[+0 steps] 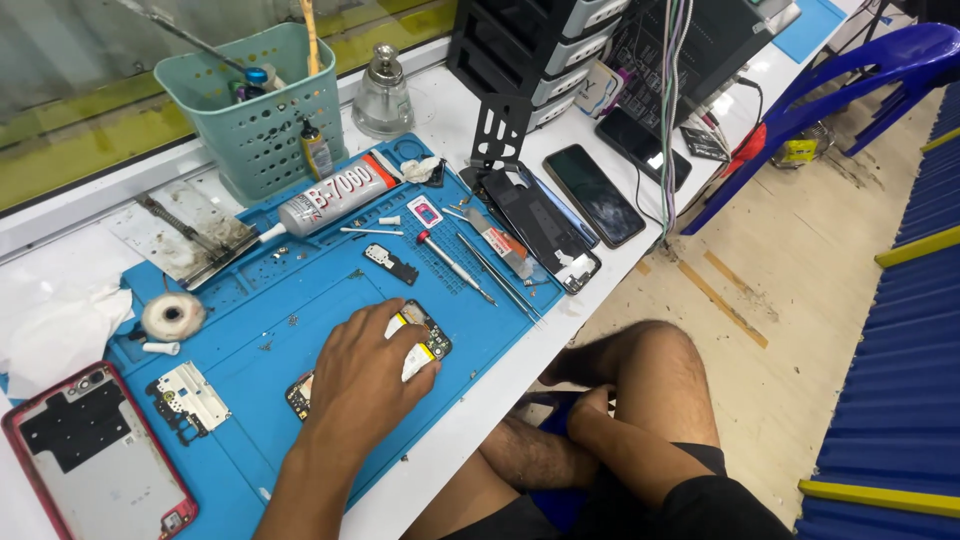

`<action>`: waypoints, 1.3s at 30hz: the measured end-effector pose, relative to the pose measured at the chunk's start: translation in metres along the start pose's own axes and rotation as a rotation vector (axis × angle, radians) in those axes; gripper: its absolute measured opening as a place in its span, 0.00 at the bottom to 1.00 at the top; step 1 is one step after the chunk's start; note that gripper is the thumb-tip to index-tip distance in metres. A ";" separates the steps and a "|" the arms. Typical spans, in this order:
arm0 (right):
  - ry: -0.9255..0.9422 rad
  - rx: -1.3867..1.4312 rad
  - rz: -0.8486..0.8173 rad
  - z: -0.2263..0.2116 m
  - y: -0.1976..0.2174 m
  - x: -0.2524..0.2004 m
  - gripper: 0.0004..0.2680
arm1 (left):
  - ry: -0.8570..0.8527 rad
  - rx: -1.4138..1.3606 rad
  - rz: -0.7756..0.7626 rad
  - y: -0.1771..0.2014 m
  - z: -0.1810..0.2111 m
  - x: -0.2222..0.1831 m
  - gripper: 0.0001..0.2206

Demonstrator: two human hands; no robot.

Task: Repairing a mobile phone by connecting internal components and installing a battery

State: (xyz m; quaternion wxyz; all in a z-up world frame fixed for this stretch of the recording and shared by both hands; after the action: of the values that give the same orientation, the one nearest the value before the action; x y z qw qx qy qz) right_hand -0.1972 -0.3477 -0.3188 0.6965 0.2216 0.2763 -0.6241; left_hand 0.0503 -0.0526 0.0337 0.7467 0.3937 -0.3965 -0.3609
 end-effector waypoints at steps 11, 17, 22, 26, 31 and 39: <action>-0.043 0.082 0.008 -0.014 -0.024 0.007 0.28 | -0.005 0.032 0.020 0.000 0.002 0.002 0.18; 0.091 -0.075 0.036 0.010 -0.006 -0.063 0.26 | -0.007 0.026 0.005 -0.002 0.002 0.004 0.17; 0.025 0.023 0.030 0.005 -0.010 -0.032 0.26 | -0.022 0.043 0.029 -0.006 -0.001 0.004 0.18; 0.022 0.034 0.033 0.006 -0.010 -0.025 0.22 | -0.011 0.049 0.010 -0.009 -0.003 0.004 0.19; -0.021 0.008 0.070 0.004 -0.014 0.000 0.17 | 0.006 0.057 -0.005 -0.010 -0.003 0.005 0.18; -0.016 -0.079 0.146 -0.001 -0.018 0.019 0.15 | -0.013 0.055 0.007 -0.008 -0.001 0.004 0.19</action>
State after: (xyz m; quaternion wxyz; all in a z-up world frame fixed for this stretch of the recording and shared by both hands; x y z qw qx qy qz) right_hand -0.2134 -0.3634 -0.3315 0.7507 0.2082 0.2781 -0.5620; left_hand 0.0515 -0.0595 0.0276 0.7343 0.4104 -0.4125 -0.3496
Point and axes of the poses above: each hand's wrist, its own x-axis towards the middle knuckle, its own y-axis out of the back of the hand, z = x × y, the point moved 9 cm from there along x, towards the middle knuckle, and after that the axes turned 9 degrees about -y, right-handed, at the moved point
